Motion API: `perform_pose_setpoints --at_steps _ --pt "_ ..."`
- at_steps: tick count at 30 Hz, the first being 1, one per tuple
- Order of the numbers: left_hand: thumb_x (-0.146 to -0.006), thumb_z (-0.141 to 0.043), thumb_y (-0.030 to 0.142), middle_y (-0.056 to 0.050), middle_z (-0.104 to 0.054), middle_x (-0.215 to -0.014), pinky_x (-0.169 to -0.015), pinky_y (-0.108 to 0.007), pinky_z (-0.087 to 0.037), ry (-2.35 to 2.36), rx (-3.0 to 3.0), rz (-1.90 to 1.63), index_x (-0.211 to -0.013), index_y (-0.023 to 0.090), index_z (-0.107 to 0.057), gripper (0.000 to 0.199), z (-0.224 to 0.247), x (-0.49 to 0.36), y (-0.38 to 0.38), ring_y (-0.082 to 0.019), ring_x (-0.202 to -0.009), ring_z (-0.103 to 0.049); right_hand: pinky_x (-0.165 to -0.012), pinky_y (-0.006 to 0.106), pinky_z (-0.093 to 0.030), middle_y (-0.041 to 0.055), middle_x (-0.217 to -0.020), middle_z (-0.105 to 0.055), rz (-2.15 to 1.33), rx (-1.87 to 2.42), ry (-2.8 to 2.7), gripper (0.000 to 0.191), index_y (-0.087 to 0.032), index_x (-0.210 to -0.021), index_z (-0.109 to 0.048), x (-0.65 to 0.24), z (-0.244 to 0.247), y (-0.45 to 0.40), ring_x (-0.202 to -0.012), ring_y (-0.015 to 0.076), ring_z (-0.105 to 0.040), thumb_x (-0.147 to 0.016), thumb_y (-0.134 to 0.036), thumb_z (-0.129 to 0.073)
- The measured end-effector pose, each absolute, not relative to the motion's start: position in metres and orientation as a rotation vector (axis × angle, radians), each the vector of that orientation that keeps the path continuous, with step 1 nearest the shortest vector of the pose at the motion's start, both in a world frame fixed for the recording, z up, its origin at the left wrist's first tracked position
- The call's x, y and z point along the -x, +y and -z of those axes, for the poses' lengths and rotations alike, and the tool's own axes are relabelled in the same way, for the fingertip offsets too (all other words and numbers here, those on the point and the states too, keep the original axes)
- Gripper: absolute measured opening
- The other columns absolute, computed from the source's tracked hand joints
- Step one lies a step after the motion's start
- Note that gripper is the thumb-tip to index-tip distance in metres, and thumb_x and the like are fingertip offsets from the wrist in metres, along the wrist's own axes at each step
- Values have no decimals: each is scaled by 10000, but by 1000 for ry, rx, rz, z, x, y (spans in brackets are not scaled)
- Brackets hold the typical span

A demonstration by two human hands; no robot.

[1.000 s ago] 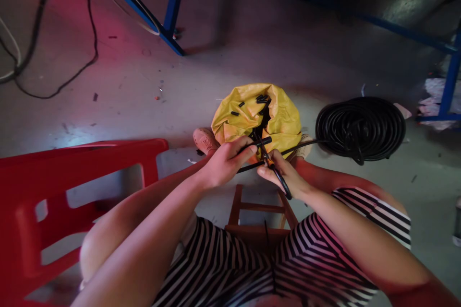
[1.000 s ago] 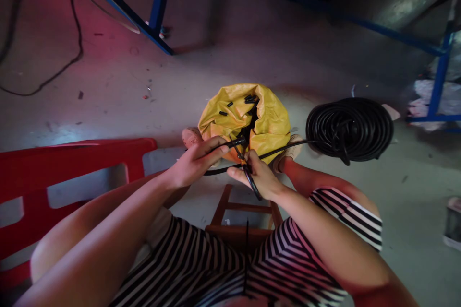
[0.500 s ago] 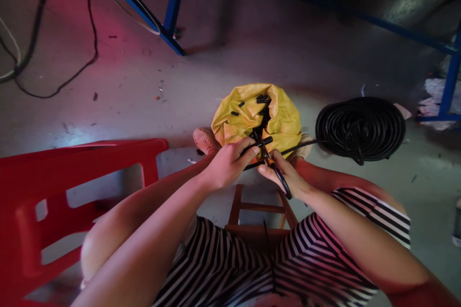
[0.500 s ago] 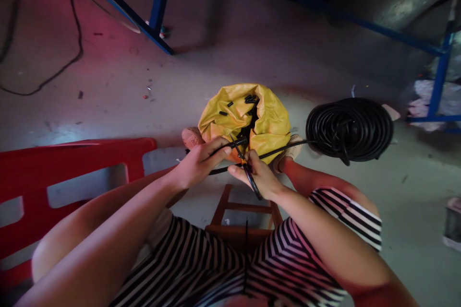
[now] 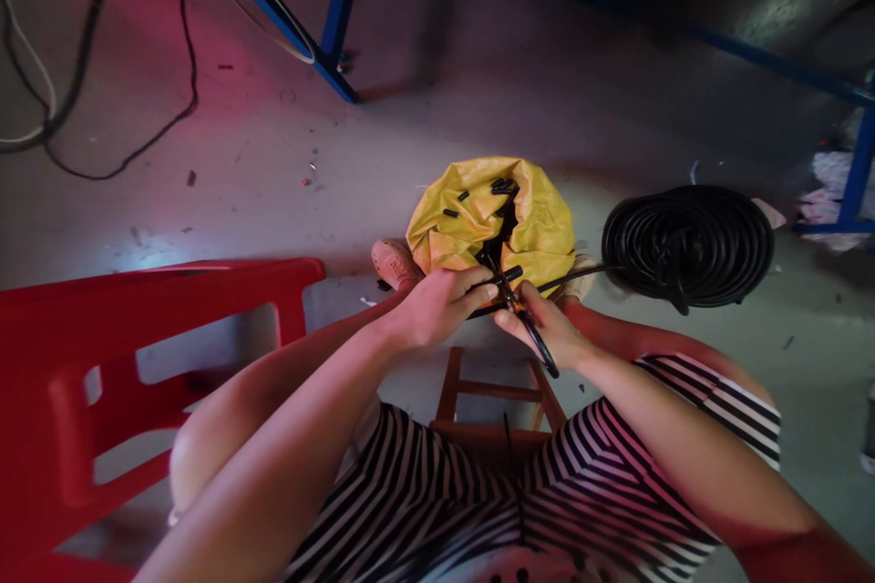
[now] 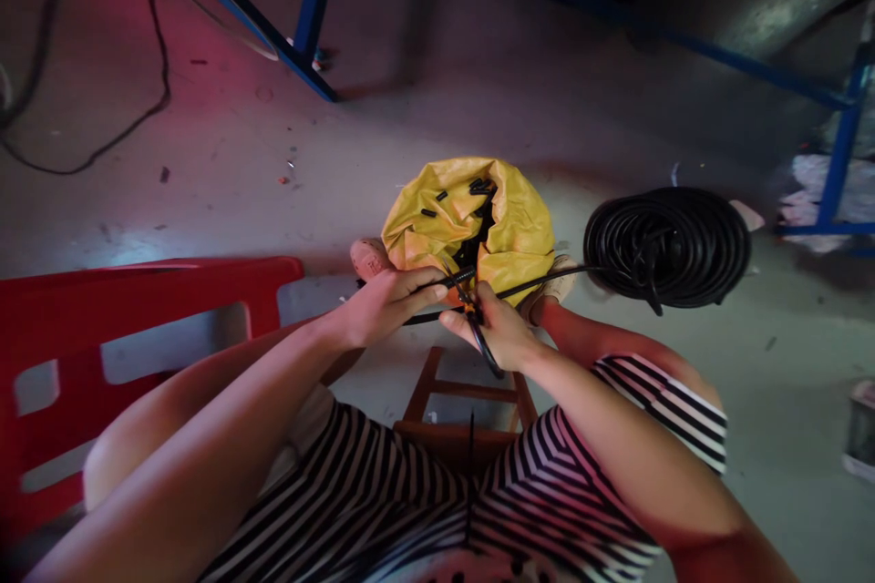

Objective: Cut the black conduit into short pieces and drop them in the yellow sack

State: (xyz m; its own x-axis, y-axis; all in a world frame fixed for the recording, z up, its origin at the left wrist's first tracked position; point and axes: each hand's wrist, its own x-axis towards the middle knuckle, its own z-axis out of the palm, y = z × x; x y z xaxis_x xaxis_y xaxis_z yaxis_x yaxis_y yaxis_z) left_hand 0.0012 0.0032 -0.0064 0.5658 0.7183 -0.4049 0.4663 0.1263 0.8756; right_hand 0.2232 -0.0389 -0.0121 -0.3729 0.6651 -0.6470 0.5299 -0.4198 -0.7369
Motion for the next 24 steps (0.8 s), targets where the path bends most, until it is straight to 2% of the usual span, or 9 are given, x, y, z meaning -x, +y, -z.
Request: perform_pose_setpoints --at_steps 5,12,16,24 --pt "-1006 -465 448 -3 -557 -780 -704 -294 -410 1034 -1465 -271 -820 181 -577 344 14 0 4 -157 -747 -504 -603 290 -327 -24 -730 -494 -1814 1731 -1669 538 -243 -889 -429 -222 19 -42 -653 163 -468 -864 -756 -593" --pt "-990 -498 463 20 -474 -680 -596 -262 -381 1031 -1306 -342 -820 189 -571 331 20 0 1 -139 -652 -461 -528 273 -271 -34 -613 -463 -1751 1791 -1610 543 -249 -783 -430 -221 31 -48 -559 148 -439 -841 -748 -635" --pt "-999 -493 476 45 -410 -613 -539 -255 -341 1030 -1235 -361 -812 198 -539 338 26 0 -4 -124 -579 -405 -498 258 -274 -48 -561 -458 -1802 1796 -1515 539 -251 -770 -432 -219 33 -49 -509 140 -449 -833 -732 -668" --pt "-980 -517 459 45 -412 -601 -541 -265 -337 1081 -1197 -361 -786 201 -528 322 32 2 -4 -125 -571 -402 -409 254 -317 -85 -517 -445 -1945 1816 -1303 579 -256 -786 -447 -217 32 -47 -397 136 -460 -720 -716 -794"
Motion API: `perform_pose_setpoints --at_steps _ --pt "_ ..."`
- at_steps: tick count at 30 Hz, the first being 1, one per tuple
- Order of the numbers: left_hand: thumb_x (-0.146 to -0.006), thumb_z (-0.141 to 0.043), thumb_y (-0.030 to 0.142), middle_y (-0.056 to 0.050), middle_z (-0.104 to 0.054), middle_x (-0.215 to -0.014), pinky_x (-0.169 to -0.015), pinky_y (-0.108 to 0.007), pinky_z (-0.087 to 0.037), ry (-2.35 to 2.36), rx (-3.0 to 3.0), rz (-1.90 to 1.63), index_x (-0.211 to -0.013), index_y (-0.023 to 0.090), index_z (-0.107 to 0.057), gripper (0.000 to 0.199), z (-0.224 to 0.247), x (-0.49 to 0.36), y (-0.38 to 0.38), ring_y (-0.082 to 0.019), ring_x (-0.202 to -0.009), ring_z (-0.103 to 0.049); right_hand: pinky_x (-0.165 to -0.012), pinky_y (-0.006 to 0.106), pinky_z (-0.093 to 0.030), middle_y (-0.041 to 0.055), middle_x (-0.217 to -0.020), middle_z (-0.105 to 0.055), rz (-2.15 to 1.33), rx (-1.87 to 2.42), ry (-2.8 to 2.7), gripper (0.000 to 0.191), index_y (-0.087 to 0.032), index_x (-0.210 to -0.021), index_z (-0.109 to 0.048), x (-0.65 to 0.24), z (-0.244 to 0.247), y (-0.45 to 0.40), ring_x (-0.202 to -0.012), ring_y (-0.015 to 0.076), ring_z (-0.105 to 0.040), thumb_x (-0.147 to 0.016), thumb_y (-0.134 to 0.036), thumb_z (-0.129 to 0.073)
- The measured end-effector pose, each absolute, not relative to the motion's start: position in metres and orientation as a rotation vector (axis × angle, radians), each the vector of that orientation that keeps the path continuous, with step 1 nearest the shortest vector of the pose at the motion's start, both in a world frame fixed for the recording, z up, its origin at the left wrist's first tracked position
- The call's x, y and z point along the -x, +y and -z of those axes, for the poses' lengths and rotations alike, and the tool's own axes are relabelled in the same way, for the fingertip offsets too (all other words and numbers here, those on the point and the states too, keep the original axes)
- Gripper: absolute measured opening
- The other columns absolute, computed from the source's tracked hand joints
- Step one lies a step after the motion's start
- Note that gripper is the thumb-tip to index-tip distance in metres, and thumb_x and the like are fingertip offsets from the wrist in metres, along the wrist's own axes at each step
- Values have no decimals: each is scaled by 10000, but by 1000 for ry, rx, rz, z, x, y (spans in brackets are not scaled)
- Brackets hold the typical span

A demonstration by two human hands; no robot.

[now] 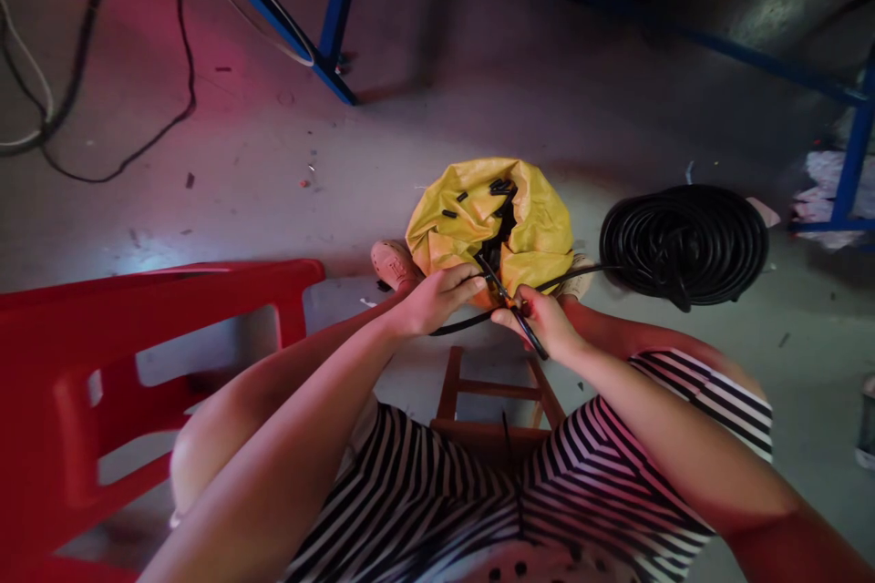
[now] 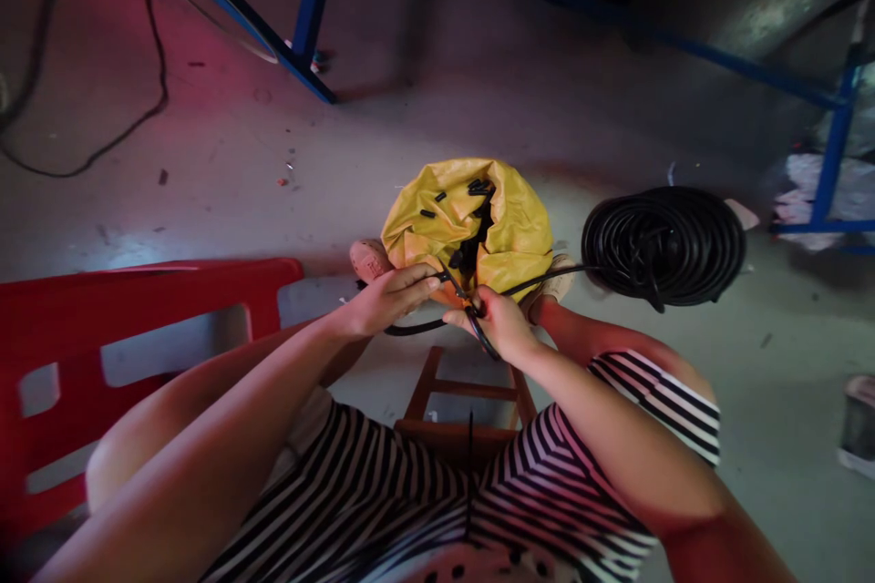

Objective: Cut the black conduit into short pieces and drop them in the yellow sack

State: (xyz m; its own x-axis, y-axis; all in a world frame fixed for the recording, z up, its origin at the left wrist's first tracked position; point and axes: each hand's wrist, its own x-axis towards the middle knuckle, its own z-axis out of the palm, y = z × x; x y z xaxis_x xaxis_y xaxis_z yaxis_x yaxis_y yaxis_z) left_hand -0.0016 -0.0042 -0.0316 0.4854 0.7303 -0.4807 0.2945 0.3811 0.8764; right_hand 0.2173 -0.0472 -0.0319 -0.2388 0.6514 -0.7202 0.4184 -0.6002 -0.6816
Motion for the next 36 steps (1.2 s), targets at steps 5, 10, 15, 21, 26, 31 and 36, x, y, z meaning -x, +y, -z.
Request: perform_pose_setpoints --at_steps 5,10,15,21,26,31,36 --pt "-965 -509 458 8 -495 -705 -642 -291 -423 1107 -1272 -341 -799 197 -538 310 31 3 -1 -158 -687 -501 -455 256 -360 -77 -570 -459 -1912 1772 -1204 567 -250 -774 -439 -219 31 -46 -469 126 -464 -715 -658 -828" --pt "-906 -581 353 -55 -655 -1004 -847 -358 -506 1060 -1414 -288 -1022 197 -553 196 22 -3 -9 -220 -927 -624 -643 293 -481 -23 -761 -581 -1764 1639 -1155 528 -232 -862 -504 -215 21 -32 -696 160 -568 -698 -585 -861" --pt "-931 -592 381 -93 -692 -1123 -889 -392 -524 972 -1467 -244 -1184 195 -508 325 12 -9 -16 -249 -995 -667 -689 313 -503 -3 -832 -622 -1700 1603 -1131 525 -235 -891 -510 -213 9 -17 -740 167 -589 -688 -574 -856" --pt "-1008 -542 544 -6 -571 -804 -634 -270 -445 1001 -1250 -340 -962 180 -569 368 12 -1 -8 -157 -719 -550 -679 320 -465 -26 -764 -562 -1546 1615 -1024 474 -229 -880 -500 -226 4 -6 -672 152 -558 -761 -575 -801" --pt "-1017 -542 590 66 -390 -667 -511 -243 -352 1008 -987 -661 -990 200 -513 392 18 2 -3 -103 -544 -367 -700 313 -417 -29 -768 -523 -1658 1653 -1124 459 -239 -895 -454 -225 12 -25 -724 162 -509 -852 -628 -693" --pt "-1001 -580 577 71 -376 -634 -491 -250 -302 1029 -999 -667 -864 216 -455 407 16 4 1 -94 -521 -345 -685 285 -392 -41 -832 -521 -1822 1631 -1317 457 -244 -965 -446 -221 18 -50 -724 147 -472 -844 -562 -751" --pt "-1025 -530 549 52 -429 -640 -572 -262 -368 1084 -1153 -550 -970 197 -561 358 10 4 0 -126 -599 -413 -694 290 -404 -39 -834 -527 -1786 1651 -1338 456 -249 -981 -449 -222 16 -46 -728 155 -481 -849 -572 -743"
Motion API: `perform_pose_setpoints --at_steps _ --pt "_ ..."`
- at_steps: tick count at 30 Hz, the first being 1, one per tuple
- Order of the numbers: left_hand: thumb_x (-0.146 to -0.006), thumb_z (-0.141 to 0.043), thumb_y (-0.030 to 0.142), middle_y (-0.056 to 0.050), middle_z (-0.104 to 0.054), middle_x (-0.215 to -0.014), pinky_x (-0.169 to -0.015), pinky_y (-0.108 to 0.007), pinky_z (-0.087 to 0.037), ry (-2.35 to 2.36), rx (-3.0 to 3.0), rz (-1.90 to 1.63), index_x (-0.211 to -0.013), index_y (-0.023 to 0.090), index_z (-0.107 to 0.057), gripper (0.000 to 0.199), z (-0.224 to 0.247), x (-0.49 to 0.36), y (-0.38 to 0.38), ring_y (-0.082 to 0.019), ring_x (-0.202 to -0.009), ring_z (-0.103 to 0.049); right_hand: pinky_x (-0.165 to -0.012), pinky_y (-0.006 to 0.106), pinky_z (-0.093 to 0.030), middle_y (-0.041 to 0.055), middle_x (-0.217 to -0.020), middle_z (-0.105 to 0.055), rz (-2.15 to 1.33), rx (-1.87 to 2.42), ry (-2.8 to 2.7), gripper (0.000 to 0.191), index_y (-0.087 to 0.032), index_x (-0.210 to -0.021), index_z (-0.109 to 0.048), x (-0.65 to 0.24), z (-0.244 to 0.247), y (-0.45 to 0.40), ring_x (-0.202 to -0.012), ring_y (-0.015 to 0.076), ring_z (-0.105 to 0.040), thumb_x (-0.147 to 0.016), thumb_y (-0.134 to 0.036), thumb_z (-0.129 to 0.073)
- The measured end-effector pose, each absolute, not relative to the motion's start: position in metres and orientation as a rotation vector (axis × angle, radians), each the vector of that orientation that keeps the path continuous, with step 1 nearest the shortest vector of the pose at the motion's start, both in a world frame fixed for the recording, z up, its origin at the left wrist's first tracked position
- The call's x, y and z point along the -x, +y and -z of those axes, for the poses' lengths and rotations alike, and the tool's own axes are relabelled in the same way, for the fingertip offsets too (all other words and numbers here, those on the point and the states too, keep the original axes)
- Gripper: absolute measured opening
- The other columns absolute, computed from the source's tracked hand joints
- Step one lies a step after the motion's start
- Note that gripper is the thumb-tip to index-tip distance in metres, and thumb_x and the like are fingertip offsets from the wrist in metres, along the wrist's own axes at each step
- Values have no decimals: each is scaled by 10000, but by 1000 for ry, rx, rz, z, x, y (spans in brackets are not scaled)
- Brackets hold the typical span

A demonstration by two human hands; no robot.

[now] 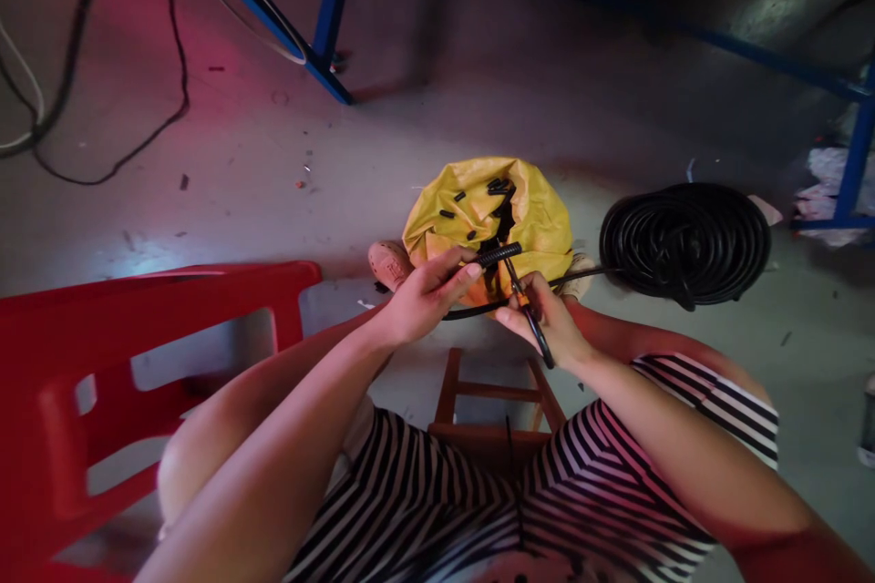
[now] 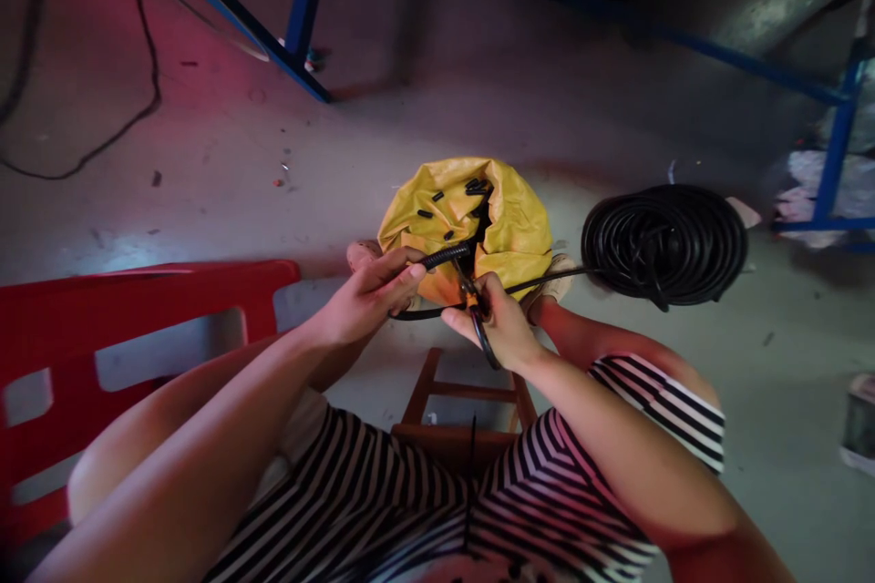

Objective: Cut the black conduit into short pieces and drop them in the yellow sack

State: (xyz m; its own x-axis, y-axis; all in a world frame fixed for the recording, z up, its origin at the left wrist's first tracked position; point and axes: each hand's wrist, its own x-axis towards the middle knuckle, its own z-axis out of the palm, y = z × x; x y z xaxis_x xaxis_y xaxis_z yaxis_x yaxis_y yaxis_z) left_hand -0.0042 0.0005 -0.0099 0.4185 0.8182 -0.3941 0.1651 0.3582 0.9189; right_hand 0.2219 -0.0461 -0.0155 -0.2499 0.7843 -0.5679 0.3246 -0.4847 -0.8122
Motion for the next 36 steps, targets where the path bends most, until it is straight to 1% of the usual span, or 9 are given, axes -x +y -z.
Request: perform_pose_setpoints --at_steps 3,8,14,18,23,29,36 --pt "-1027 -507 561 40 -450 -656 -604 -263 -397 1083 -1194 -527 -969 199 -569 371 9 2 1 -142 -651 -457 -715 302 -413 -31 -842 -539 -1794 1668 -1333 471 -246 -984 -448 -222 12 -40 -743 164 -497 -840 -583 -745" --pt "-1020 -515 569 20 -480 -688 -628 -265 -428 1089 -1209 -535 -890 205 -542 387 9 -1 1 -160 -727 -515 -727 313 -420 -25 -854 -541 -1814 1694 -1352 483 -246 -984 -439 -222 8 -37 -753 171 -507 -833 -592 -741" --pt "-1023 -519 566 13 -481 -698 -623 -272 -429 1080 -1217 -521 -916 204 -556 380 5 -3 0 -177 -767 -525 -713 306 -400 -27 -870 -515 -1820 1634 -1405 439 -242 -967 -428 -221 9 -39 -744 159 -480 -865 -553 -721" --pt "-1017 -517 578 8 -481 -702 -637 -284 -431 1088 -1224 -511 -907 208 -552 387 5 -3 1 -191 -792 -532 -729 308 -404 -25 -868 -519 -1820 1625 -1376 450 -242 -961 -428 -220 9 -39 -771 167 -496 -867 -577 -713" --pt "-1023 -513 525 -2 -522 -738 -696 -304 -439 1104 -1270 -498 -865 210 -544 353 7 -3 1 -202 -832 -548 -740 314 -417 -19 -872 -533 -1838 1616 -1346 477 -241 -963 -434 -221 10 -39 -780 173 -512 -866 -621 -705" --pt "-1031 -481 461 -28 -589 -870 -759 -314 -445 1126 -1343 -493 -905 191 -562 309 5 -5 1 -188 -853 -558 -740 312 -413 -21 -883 -526 -1845 1626 -1338 471 -241 -980 -440 -222 14 -40 -769 166 -494 -875 -614 -706" --pt "-1032 -466 443 -31 -615 -883 -809 -321 -453 1089 -1462 -393 -987 175 -627 316 2 0 5 -192 -859 -572 -728 306 -423 -21 -882 -564 -1895 1625 -1351 470 -242 -1012 -443 -223 13 -39 -776 171 -541 -880 -606 -709"
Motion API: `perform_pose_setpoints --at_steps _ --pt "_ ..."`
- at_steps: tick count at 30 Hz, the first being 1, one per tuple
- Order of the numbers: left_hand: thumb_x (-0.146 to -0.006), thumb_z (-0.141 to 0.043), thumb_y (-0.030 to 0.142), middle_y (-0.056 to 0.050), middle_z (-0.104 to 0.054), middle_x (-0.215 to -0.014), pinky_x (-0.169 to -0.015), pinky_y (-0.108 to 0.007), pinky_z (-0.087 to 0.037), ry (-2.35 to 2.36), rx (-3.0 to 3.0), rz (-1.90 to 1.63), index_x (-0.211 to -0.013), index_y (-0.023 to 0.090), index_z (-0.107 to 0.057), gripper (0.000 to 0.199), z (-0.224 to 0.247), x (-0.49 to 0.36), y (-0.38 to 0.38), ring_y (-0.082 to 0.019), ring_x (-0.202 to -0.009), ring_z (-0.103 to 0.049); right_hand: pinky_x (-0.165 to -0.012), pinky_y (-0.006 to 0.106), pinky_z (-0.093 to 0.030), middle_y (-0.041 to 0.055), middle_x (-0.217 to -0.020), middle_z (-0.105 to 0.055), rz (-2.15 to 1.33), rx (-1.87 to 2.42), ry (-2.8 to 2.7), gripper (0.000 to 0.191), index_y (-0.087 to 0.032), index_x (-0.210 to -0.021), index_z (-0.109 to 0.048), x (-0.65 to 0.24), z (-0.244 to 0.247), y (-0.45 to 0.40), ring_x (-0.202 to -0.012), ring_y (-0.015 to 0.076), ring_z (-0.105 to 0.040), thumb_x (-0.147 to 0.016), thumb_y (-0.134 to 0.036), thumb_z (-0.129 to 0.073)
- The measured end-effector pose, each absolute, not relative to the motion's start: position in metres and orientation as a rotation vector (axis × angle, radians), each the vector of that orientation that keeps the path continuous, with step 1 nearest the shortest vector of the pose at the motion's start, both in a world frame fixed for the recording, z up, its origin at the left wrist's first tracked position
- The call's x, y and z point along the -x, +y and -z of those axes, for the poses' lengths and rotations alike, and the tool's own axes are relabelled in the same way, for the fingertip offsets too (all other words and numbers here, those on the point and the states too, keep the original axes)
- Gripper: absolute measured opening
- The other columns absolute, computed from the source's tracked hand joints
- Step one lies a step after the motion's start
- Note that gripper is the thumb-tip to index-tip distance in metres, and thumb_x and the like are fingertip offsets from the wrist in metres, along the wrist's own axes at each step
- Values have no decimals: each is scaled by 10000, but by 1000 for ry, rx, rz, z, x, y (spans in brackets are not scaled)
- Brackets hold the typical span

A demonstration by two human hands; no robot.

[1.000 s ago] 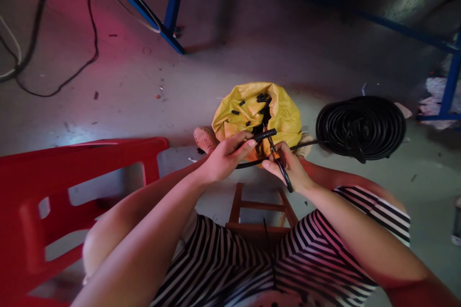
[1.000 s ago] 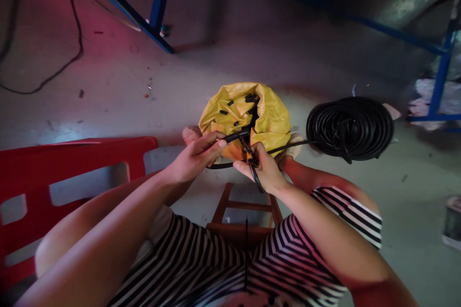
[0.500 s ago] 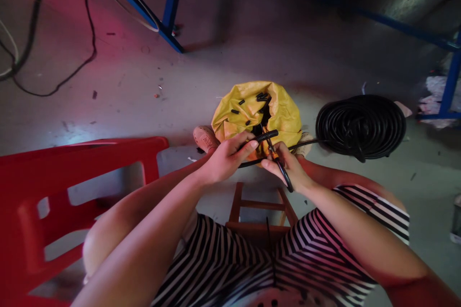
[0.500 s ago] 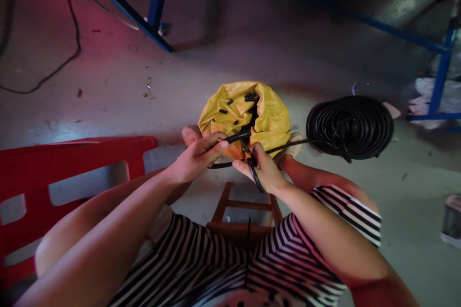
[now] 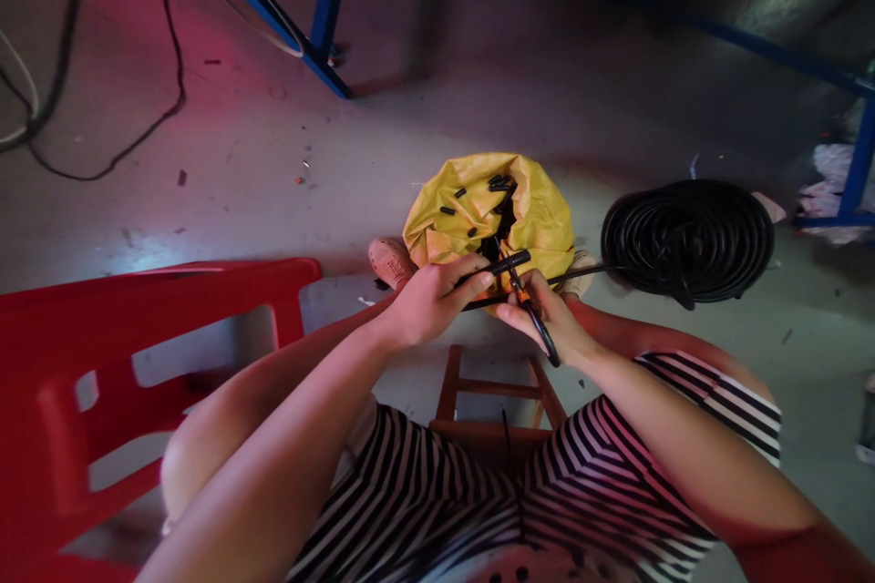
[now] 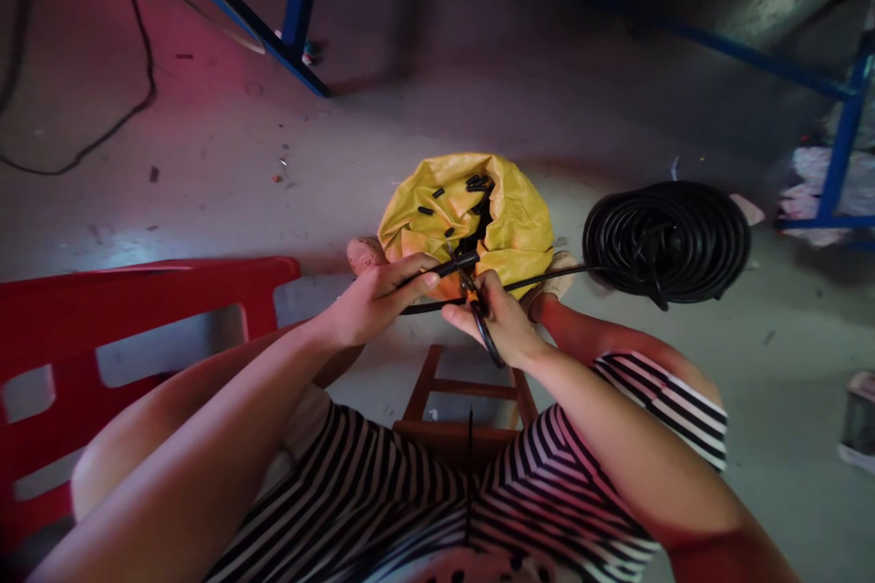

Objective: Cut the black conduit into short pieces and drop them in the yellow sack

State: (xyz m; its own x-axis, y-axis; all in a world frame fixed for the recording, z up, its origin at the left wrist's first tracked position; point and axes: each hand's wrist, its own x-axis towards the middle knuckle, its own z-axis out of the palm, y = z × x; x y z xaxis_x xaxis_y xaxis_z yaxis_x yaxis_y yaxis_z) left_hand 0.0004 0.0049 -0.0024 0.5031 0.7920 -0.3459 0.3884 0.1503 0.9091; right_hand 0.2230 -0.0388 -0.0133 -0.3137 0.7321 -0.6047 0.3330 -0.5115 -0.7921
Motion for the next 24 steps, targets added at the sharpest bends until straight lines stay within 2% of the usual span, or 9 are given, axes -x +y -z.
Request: perform_pose_setpoints --at_steps 4,10,15,20,24 --pt "-1030 -467 435 -35 -633 -884 -792 -316 -449 1071 -1526 -300 -958 179 -632 313 7 4 6 -191 -851 -576 -728 306 -421 -17 -882 -560 -1897 1669 -1432 465 -241 -999 -450 -224 15 -39 -784 169 -532 -897 -636 -671" --pt "-1031 -459 437 -28 -603 -858 -744 -283 -441 1011 -1535 -282 -958 168 -634 329 7 8 10 -175 -823 -549 -621 278 -355 -35 -729 -504 -1771 1751 -1560 491 -237 -897 -448 -224 17 -41 -670 153 -474 -903 -705 -599" --pt "-1024 -461 455 5 -501 -765 -659 -258 -387 1007 -1508 -330 -843 175 -563 348 11 9 12 -150 -739 -474 -534 257 -331 -40 -656 -487 -1769 1787 -1492 548 -241 -845 -434 -221 21 -44 -587 145 -486 -854 -755 -623" --pt "-991 -481 494 45 -390 -647 -586 -252 -328 1037 -1370 -288 -783 201 -492 360 26 7 9 -131 -623 -395 -480 252 -367 -39 -588 -501 -1813 1844 -1456 566 -249 -803 -423 -221 33 -49 -521 152 -530 -830 -767 -647" --pt "-970 -486 489 62 -364 -604 -553 -250 -306 1043 -1270 -252 -817 201 -512 327 41 4 5 -118 -560 -365 -433 255 -434 -54 -564 -504 -1932 1846 -1317 558 -255 -824 -427 -220 43 -52 -469 154 -543 -820 -751 -682"
